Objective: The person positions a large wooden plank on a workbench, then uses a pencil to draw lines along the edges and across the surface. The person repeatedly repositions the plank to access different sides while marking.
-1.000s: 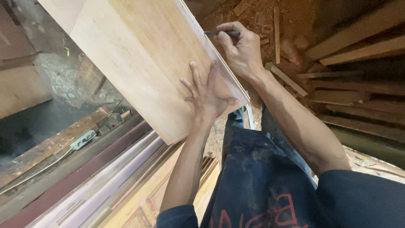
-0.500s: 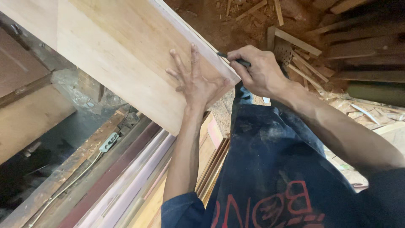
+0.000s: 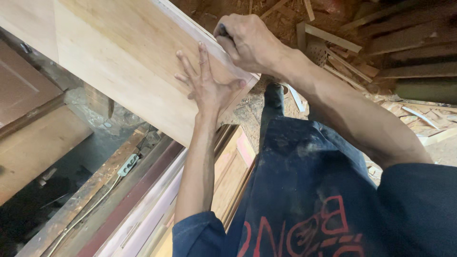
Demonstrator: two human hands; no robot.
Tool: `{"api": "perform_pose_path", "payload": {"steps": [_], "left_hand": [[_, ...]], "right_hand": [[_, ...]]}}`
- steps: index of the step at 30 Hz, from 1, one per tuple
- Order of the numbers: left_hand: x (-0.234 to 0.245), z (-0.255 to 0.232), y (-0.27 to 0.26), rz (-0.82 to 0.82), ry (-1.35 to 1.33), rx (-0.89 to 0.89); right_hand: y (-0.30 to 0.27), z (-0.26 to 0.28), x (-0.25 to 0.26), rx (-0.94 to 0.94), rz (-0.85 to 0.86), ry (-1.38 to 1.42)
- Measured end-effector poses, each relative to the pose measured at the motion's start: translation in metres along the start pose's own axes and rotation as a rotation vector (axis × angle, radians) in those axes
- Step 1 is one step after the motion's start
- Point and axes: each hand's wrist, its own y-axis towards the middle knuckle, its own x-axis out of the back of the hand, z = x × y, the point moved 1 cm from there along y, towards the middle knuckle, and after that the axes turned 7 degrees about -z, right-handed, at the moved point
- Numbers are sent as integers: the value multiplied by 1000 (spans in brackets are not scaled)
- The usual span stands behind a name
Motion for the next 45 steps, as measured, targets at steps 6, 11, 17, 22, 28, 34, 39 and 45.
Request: {"api": "perform_pose_path", "payload": {"steps": [6, 11, 17, 22, 28, 34, 39, 45], "left_hand": [[3, -5, 2, 5, 27, 4], [10, -14, 1, 66, 29, 127], [10, -17, 0, 49, 59, 128], [13, -19, 4, 129, 95, 171], [21, -24, 9, 249, 92, 228], [24, -26, 10, 285, 48, 252], [24, -25, 9, 261, 40, 237], [18, -25, 8, 191, 72, 237]], "right_hand": [[-83, 39, 49, -196, 4, 56], [-80, 35, 53, -287, 110, -3], [37, -3, -19, -134, 134, -37], [110, -24, -70, -57, -104, 29], [155, -36, -106, -233, -272, 348], [181, -43, -128, -338, -208, 252], [159, -40, -108, -349, -122, 223], [79, -19, -49, -459, -21, 202]]}}
